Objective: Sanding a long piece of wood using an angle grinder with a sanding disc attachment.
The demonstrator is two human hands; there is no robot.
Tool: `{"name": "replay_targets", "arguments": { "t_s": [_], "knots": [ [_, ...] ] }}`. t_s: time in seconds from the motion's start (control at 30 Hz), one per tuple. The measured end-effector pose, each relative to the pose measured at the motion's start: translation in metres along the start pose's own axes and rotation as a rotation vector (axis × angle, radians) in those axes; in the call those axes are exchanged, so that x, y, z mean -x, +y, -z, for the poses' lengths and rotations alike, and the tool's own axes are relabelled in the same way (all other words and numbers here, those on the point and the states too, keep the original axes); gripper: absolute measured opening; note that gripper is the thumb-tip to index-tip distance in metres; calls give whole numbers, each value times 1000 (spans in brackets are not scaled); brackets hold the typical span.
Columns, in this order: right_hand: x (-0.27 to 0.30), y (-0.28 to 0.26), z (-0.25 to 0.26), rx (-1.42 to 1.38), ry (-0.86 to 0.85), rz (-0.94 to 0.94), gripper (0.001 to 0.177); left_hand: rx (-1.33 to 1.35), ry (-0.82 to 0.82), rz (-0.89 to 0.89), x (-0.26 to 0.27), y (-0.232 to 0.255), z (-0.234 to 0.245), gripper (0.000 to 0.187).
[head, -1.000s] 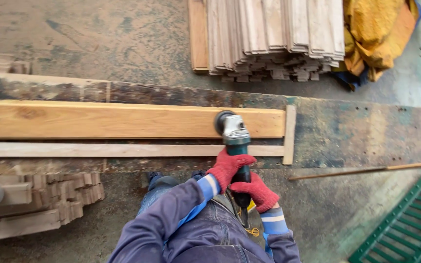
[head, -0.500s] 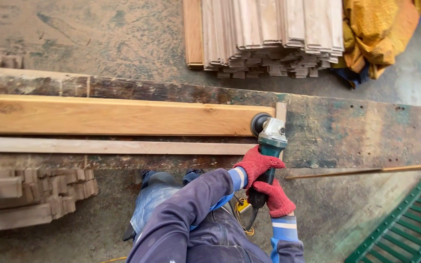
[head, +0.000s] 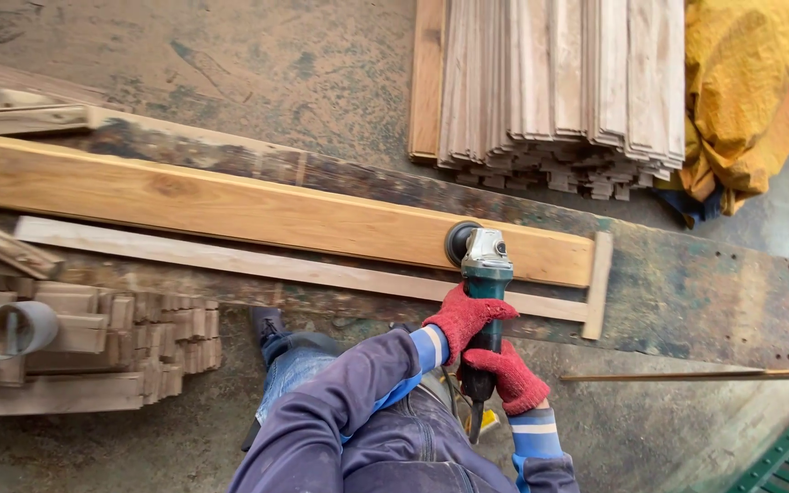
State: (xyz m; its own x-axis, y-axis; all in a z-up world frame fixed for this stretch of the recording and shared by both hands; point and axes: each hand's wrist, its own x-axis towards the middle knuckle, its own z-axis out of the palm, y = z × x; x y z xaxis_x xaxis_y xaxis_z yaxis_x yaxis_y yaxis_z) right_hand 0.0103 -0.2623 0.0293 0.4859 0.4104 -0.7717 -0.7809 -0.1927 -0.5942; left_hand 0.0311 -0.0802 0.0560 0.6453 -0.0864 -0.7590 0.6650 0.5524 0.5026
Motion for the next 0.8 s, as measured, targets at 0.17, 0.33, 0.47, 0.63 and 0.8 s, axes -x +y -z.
{"name": "replay_targets", "arguments": {
  "t_s": [0.17, 0.33, 0.47, 0.63, 0.8],
  "knots": [
    [-9, 4, -121, -14, 40, -76, 32, 17, 10, 4, 51, 33, 100, 60],
    [-34, 14, -246, 109, 201, -34, 41, 114, 137, -44, 50, 28, 201, 62],
    [-59, 6, -311, 245, 86, -23, 46, 159, 304, -61, 69, 46, 272, 48],
    [-75, -8, -362, 347, -13, -8, 55, 333, 456, -31, 92, 56, 320, 47],
    [-70, -7, -346, 336, 35, -22, 56, 311, 354, -50, 84, 59, 305, 45]
  ]
}}
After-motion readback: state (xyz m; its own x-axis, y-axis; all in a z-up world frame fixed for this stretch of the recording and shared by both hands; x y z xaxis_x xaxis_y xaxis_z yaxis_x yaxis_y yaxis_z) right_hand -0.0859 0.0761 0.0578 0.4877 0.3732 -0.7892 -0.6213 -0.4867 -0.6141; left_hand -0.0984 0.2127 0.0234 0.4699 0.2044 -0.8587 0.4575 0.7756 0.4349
